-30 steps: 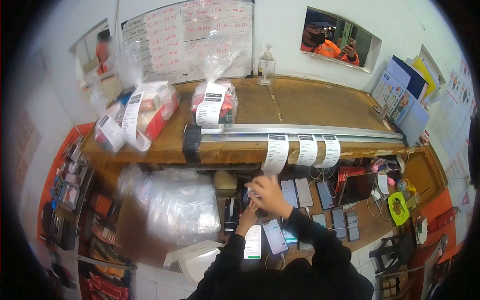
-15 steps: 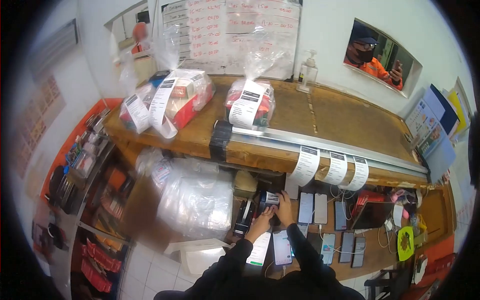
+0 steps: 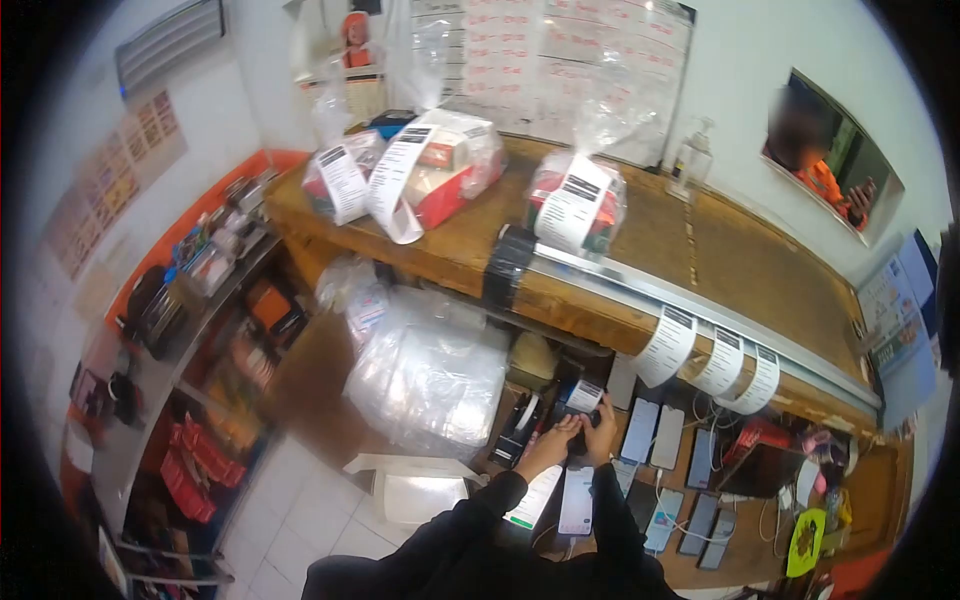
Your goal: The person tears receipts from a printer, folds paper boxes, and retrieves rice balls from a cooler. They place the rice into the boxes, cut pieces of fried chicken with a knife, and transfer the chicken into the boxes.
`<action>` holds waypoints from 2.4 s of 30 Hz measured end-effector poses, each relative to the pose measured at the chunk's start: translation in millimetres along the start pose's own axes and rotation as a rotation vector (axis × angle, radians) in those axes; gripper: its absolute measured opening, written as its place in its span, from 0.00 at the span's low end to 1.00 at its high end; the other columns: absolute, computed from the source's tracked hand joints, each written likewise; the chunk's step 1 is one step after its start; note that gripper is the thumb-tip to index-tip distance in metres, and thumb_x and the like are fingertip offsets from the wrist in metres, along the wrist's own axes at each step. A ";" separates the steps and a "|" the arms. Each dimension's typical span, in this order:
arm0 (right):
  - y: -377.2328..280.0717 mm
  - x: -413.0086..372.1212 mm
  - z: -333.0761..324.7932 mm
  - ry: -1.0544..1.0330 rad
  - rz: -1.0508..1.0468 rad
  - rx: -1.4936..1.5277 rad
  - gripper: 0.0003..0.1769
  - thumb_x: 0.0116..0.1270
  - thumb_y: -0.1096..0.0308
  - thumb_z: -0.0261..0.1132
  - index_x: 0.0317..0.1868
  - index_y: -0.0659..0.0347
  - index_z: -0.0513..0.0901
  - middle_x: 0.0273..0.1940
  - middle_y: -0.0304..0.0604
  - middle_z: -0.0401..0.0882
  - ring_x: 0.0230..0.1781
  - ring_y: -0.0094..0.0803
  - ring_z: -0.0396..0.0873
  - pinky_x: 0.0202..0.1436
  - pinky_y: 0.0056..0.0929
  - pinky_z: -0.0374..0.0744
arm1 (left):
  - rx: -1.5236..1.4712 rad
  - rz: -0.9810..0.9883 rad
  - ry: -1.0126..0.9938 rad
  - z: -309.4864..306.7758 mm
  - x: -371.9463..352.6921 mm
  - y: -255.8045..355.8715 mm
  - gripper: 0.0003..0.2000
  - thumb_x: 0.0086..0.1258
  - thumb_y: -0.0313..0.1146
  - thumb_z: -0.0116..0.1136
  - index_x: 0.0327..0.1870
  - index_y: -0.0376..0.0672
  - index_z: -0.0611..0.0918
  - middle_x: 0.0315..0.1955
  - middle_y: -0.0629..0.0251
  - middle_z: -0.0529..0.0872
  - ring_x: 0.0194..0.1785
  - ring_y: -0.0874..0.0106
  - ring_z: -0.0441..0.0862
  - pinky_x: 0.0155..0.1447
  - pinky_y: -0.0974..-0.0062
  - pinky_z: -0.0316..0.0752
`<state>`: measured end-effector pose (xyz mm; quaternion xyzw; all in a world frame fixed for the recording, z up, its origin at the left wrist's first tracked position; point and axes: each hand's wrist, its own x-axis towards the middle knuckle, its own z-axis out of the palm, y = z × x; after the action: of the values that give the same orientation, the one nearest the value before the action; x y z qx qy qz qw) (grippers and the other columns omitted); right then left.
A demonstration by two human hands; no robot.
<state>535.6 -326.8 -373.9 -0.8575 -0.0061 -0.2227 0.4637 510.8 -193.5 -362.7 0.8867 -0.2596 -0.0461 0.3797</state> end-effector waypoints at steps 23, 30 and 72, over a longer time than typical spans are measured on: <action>-1.1 -2.3 -0.9 -0.026 -0.017 -0.022 0.12 0.47 0.77 0.62 0.33 0.73 0.73 0.59 0.56 0.61 0.61 0.47 0.59 0.59 0.30 0.61 | 0.011 -0.097 -0.076 -26.7 -9.6 25.3 0.32 0.49 0.17 0.43 0.61 0.44 0.61 0.62 0.60 0.59 0.66 0.67 0.53 0.61 0.58 0.57; 10.1 -5.8 6.8 0.030 -0.013 0.008 0.11 0.49 0.76 0.61 0.35 0.71 0.75 0.57 0.54 0.63 0.59 0.48 0.61 0.59 0.32 0.62 | -0.031 -0.042 -0.012 -6.1 -2.3 6.9 0.31 0.47 0.16 0.43 0.60 0.40 0.63 0.60 0.57 0.61 0.65 0.63 0.55 0.64 0.66 0.55; 5.2 -7.4 4.6 -0.010 -0.025 0.025 0.14 0.50 0.79 0.59 0.40 0.71 0.75 0.59 0.56 0.60 0.62 0.48 0.57 0.61 0.32 0.57 | -0.043 0.008 0.066 3.6 -3.3 1.9 0.32 0.48 0.15 0.43 0.61 0.39 0.61 0.60 0.57 0.60 0.65 0.62 0.54 0.64 0.71 0.56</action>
<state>531.9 -324.6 -383.1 -0.8526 -0.0219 -0.2241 0.4715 506.1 -195.2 -364.3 0.8785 -0.2493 -0.0210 0.4071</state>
